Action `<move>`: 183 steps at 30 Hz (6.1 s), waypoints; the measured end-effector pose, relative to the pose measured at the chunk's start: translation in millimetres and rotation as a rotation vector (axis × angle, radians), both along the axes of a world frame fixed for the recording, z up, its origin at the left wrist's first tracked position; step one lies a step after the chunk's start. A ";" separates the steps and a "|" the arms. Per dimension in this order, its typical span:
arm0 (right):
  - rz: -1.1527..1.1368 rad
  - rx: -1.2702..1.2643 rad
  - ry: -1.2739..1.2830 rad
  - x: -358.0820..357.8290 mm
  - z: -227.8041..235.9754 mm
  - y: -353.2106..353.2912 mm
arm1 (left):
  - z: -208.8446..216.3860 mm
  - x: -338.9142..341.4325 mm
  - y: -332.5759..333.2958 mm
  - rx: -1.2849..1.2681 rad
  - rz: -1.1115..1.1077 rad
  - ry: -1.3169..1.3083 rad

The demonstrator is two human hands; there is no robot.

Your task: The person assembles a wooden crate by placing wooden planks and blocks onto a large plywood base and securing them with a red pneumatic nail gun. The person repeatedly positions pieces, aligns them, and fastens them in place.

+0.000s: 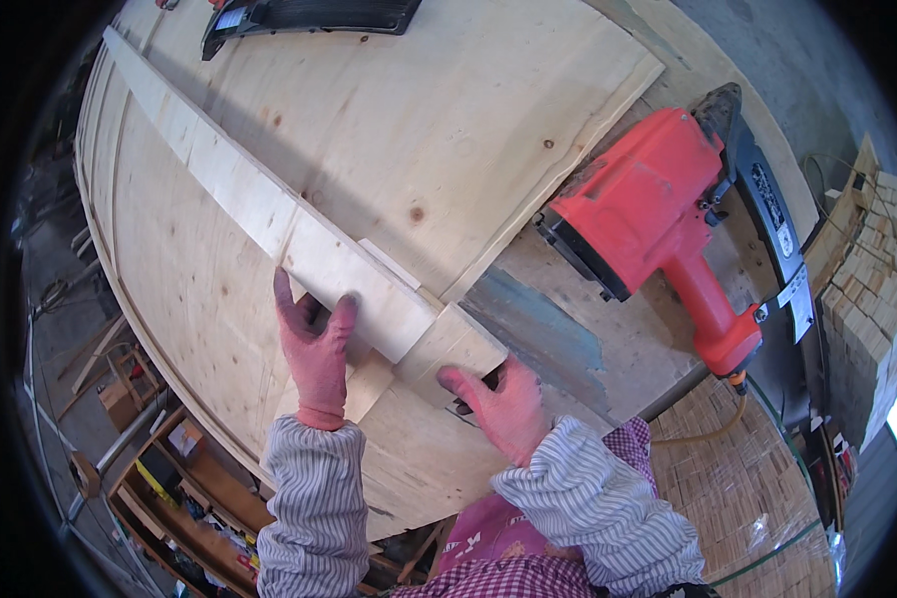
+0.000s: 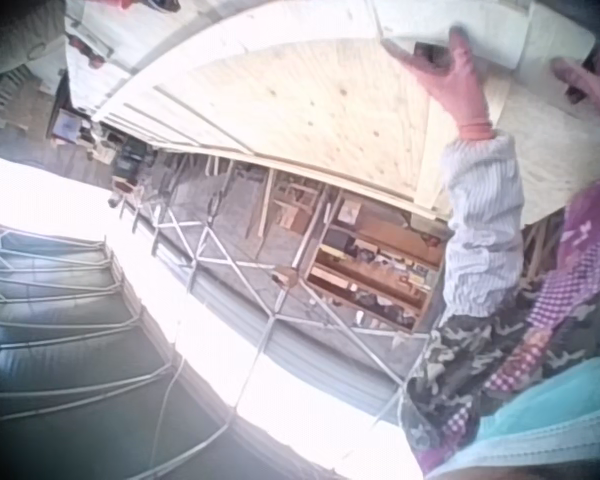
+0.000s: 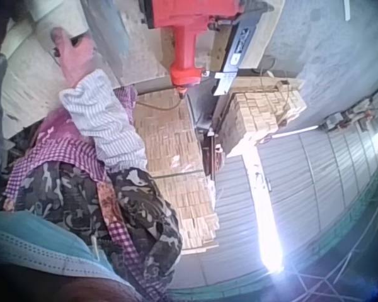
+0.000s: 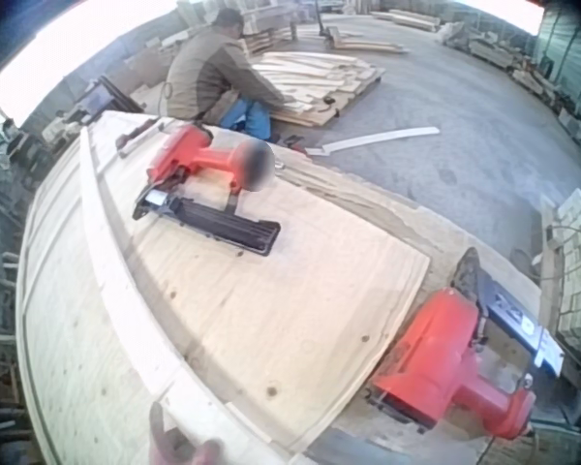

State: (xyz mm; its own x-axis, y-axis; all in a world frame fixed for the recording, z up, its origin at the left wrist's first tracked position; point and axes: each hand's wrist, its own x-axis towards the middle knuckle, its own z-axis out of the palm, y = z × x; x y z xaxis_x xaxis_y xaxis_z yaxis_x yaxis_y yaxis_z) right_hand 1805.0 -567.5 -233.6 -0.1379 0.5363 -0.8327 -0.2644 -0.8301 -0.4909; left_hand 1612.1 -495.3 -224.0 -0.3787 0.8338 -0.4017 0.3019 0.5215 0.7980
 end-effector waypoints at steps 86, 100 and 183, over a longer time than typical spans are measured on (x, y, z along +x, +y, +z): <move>0.031 -0.011 0.024 2.0 9.2 4.8 | -19.5 -8.1 -17.5 -0.021 -0.159 0.205; 0.024 -0.026 0.033 2.2 6.4 5.1 | -18.9 -7.8 -16.3 -0.015 -0.165 0.183; 0.466 0.096 -0.571 166.1 151.1 -85.9 | 5.6 64.5 -118.2 0.243 -0.732 0.632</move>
State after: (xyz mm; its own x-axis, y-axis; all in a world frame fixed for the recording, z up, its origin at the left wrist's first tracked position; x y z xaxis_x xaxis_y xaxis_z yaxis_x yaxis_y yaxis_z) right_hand 1971.1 -653.4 -82.5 0.0711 0.6016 -0.7956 0.4229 -0.7406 -0.5222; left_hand 1676.6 -613.5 -218.4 0.1768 0.9800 -0.0909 0.8899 -0.1198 0.4402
